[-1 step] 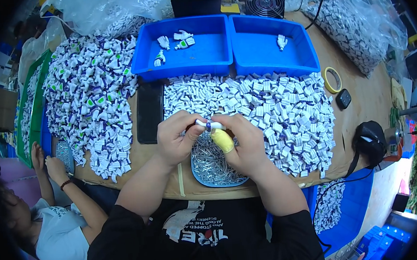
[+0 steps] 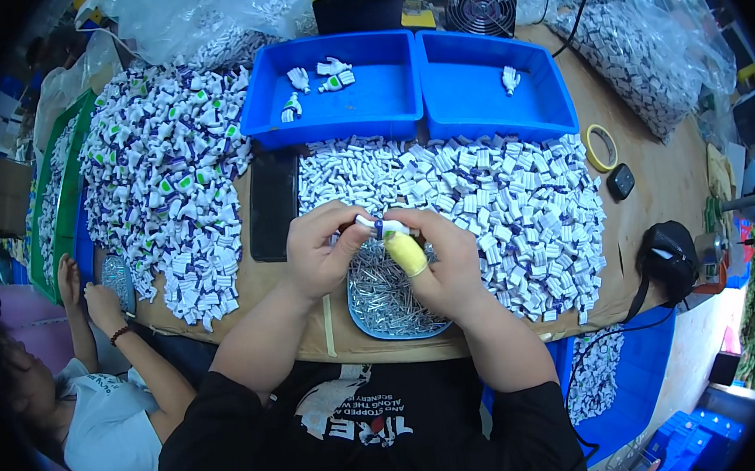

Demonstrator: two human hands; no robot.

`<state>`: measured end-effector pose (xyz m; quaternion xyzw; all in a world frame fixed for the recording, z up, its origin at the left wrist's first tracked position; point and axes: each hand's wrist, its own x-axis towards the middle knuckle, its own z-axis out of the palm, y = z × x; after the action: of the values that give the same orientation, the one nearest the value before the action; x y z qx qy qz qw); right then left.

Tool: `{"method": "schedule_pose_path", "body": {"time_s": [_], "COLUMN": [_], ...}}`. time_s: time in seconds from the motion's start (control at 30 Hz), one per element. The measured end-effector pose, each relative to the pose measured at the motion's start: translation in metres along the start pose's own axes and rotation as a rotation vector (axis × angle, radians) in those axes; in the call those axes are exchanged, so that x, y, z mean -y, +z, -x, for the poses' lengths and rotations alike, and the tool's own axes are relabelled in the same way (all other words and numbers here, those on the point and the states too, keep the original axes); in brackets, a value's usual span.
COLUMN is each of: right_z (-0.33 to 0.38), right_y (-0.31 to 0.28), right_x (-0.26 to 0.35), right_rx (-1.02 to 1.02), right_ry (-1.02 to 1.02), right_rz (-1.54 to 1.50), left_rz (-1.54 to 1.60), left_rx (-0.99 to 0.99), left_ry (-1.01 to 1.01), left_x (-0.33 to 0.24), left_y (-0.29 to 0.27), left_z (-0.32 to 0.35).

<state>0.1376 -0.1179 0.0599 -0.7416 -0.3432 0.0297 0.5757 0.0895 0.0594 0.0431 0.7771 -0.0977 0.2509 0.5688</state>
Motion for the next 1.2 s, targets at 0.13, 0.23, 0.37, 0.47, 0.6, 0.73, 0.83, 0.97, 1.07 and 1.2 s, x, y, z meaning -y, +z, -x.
{"method": "schedule_pose_path", "body": {"time_s": [0.13,0.23,0.37,0.47,0.6,0.73,0.83,0.97,1.07,1.2], "right_z": [0.000,-0.008,-0.037,-0.081,-0.087,-0.046,-0.022,-0.007,-0.007,-0.001], "right_y": [0.004,0.002,-0.003,0.005,0.007,-0.004,-0.006,-0.008,-0.012,-0.010], "right_x": [0.007,0.017,0.027,0.040,0.032,0.043,0.045,0.034,0.024,0.014], "right_rx": [0.049,0.144,0.463,0.089,0.014,0.441,0.621,0.660,0.630,0.624], "right_ry": [0.381,0.445,0.432,0.465,0.261,0.039,-0.093,-0.123,-0.135,-0.188], "right_rz": [-0.562,-0.681,-0.495,-0.691,-0.584,0.191,0.523,0.616,0.560,0.584], "left_rz": [0.385,0.474,0.419,0.095,-0.856,-0.901,-0.902,-0.844,-0.098,0.569], "left_rx": [-0.041,-0.250,-0.792,-0.760,-0.609,-0.432,-0.420,-0.576,-0.729,-0.601], "left_ry": [-0.318,-0.382,-0.401,-0.399,-0.313,-0.478,-0.428,-0.244,-0.149,-0.302], "left_x": [0.010,0.021,0.046,0.060,0.060,0.068,0.072,0.069,0.061,0.035], "left_y": [-0.012,-0.022,-0.043,-0.073,-0.100,-0.114,-0.111,-0.110,-0.087,-0.031], "left_z": [0.002,-0.004,-0.017,-0.016,-0.016,-0.010,-0.011,-0.014,-0.018,-0.013]}}
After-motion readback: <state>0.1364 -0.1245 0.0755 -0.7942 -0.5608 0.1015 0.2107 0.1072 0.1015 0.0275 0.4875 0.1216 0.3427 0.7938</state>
